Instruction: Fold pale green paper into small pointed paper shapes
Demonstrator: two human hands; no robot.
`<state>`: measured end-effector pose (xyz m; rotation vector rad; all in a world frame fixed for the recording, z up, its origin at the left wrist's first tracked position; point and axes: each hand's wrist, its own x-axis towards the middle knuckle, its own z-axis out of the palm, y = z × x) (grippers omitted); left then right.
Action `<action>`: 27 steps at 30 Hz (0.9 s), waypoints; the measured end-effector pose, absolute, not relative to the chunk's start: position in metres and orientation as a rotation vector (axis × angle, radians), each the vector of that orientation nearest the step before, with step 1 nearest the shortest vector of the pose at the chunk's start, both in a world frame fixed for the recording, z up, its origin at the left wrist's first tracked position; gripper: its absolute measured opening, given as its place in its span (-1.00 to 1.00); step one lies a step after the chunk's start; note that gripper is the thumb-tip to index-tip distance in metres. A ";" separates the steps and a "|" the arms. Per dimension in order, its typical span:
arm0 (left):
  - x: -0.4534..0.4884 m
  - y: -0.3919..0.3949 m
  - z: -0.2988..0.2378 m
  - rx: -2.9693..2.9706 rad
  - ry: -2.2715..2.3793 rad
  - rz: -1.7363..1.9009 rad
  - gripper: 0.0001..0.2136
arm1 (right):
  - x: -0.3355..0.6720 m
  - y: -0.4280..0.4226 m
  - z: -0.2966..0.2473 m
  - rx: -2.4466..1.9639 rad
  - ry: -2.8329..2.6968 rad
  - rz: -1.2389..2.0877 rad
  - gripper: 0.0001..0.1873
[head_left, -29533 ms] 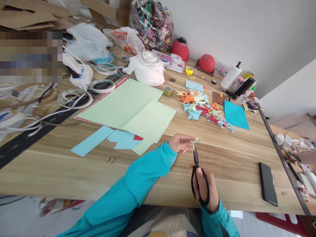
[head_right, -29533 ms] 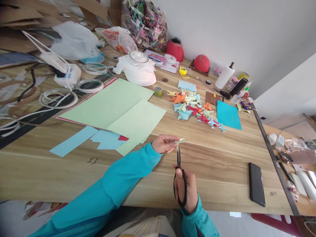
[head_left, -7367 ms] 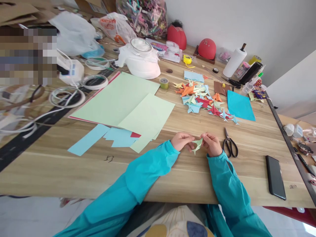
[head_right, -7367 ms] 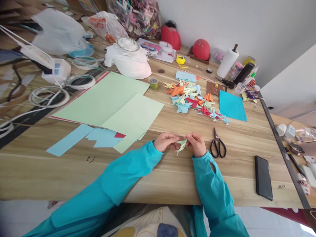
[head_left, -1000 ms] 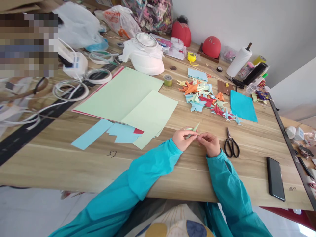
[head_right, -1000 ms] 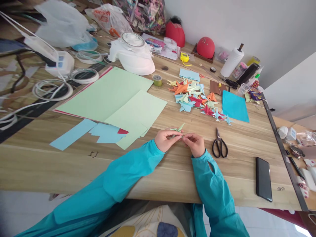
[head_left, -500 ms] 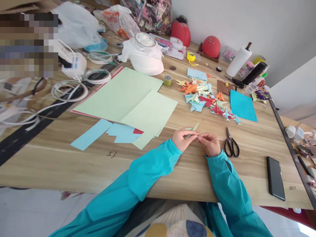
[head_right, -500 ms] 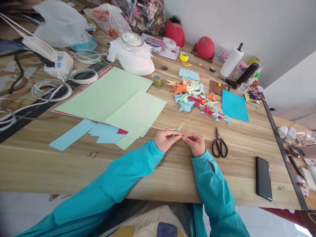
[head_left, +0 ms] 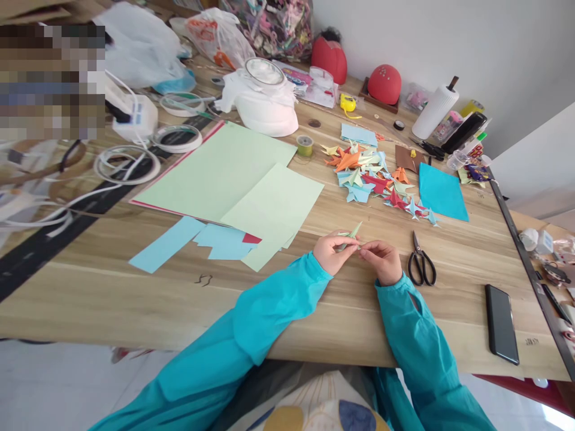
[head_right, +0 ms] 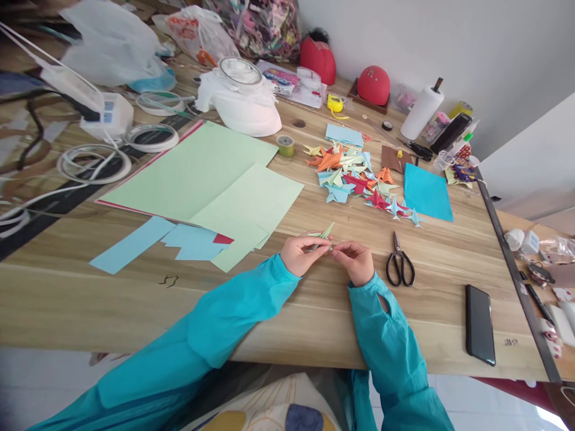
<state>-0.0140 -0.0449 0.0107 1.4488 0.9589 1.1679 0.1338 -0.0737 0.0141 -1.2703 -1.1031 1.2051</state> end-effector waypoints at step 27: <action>-0.013 -0.043 0.006 1.495 0.955 1.192 -0.90 | 0.131 -0.076 0.019 -1.188 -1.146 1.180 -0.85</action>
